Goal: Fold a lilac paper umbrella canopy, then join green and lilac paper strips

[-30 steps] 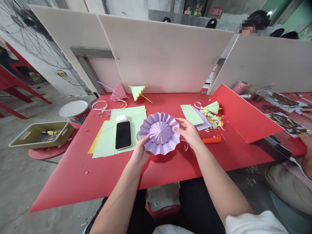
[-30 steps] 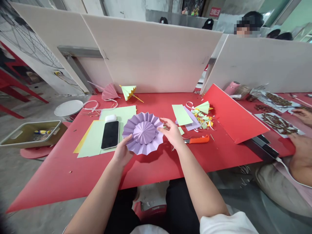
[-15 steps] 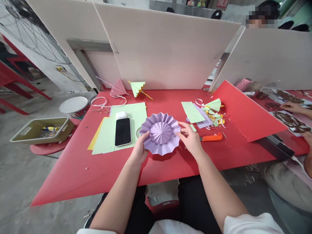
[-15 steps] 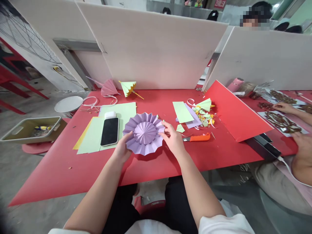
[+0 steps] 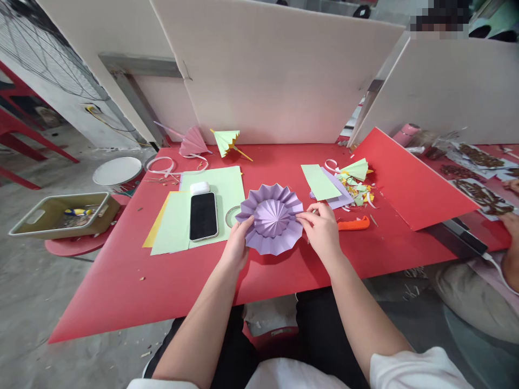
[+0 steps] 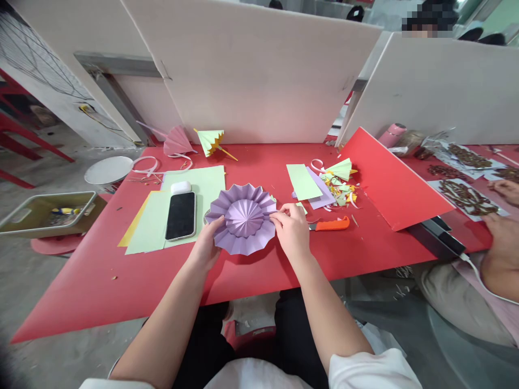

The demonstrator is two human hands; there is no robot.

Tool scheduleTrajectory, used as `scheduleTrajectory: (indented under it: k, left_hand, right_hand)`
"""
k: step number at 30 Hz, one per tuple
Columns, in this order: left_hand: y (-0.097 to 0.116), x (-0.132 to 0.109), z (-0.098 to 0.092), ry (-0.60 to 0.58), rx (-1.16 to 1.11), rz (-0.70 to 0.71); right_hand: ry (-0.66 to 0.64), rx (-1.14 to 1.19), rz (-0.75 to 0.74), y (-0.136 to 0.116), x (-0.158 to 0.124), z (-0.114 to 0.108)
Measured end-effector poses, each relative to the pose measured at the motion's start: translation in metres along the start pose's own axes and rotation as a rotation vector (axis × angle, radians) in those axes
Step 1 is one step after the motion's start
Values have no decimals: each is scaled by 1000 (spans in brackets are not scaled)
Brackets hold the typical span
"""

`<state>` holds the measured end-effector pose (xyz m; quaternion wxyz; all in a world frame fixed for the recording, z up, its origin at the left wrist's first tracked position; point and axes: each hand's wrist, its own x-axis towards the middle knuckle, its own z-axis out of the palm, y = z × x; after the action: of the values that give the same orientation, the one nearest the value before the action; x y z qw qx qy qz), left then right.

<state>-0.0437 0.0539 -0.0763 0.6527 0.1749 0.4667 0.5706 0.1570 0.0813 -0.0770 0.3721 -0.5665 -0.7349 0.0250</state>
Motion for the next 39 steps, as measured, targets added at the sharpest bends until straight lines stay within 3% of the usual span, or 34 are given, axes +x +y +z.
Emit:
scheduleTrajectory:
  k: [4,12,19,30,39]
  left_hand:
    - [-2,2,0,-5,3,27]
    - [-3,3,0,-48,26,27]
    - [2,3,-5,-41,25,-34]
    - [15,-1,-11,-85,-88,-103]
    - [23,-12,-10,-164,-129,-86]
  right_hand:
    - [43,-20,-98,3,1,2]
    - [-18,28,-136,6,-1,5]
    - [18,51,-115,6,-3,3]
    - [-120,65,-65,-15,-2,-31]
    - [-87,176,-64,-32,-1,-59]
